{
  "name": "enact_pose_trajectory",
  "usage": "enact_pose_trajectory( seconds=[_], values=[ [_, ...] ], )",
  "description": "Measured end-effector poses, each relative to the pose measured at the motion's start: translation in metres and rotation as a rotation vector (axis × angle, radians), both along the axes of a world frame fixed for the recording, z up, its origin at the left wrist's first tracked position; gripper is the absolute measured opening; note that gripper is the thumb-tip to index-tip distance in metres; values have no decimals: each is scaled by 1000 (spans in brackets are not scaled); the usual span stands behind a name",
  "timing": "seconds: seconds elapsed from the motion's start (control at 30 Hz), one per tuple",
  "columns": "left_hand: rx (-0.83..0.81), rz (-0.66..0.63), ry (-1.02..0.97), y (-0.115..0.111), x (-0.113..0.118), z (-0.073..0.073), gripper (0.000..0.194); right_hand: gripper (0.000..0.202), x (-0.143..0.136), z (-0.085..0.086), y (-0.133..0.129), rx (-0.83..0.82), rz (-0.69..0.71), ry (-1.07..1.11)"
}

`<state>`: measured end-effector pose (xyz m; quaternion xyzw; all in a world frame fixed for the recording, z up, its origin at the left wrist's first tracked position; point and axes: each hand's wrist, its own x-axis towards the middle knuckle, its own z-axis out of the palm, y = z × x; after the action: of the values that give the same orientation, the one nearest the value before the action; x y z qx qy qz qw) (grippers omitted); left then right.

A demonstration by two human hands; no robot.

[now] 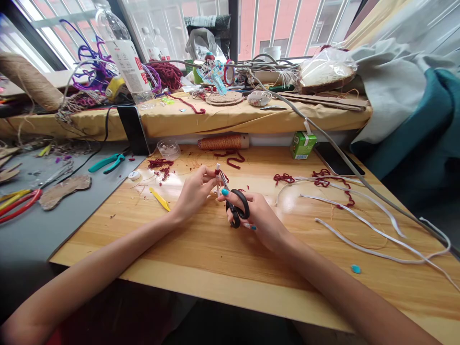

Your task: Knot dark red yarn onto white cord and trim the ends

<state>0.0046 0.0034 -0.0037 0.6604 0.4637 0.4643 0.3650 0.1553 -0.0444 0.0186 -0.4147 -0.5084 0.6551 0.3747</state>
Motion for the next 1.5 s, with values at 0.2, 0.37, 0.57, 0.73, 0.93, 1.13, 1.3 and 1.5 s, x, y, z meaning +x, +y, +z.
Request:
enact_pose_trajectory(
  seconds=[0.2,0.37,0.57,0.73,0.93,1.13,1.3,1.5],
  values=[
    [-2,15,42,-1,1,1,5,41,1,0,0,-14,-24,-11],
    [32,33,128,-3,1,1,6,41,0,0,0,-22,-35,-7],
    [42,38,137,-3,2,2,5,41,0,0,0,-72,-61,-9],
    [34,42,126,-3,1,3,5,41,-1,1,-2,-86,-77,-7],
    [-22,19,7,-2,1,1,5,39,-2,2,-3,-87,-49,34],
    [-66,-40,-180,9,-5,1,11,39,8,3,6,223,-111,-338],
    [13,-33,-14,16,-13,8,15,41,29,3,25,487,-168,-615],
    [260,32,413,18,-18,15,20,45,35,16,30,253,101,-570]
  ],
)
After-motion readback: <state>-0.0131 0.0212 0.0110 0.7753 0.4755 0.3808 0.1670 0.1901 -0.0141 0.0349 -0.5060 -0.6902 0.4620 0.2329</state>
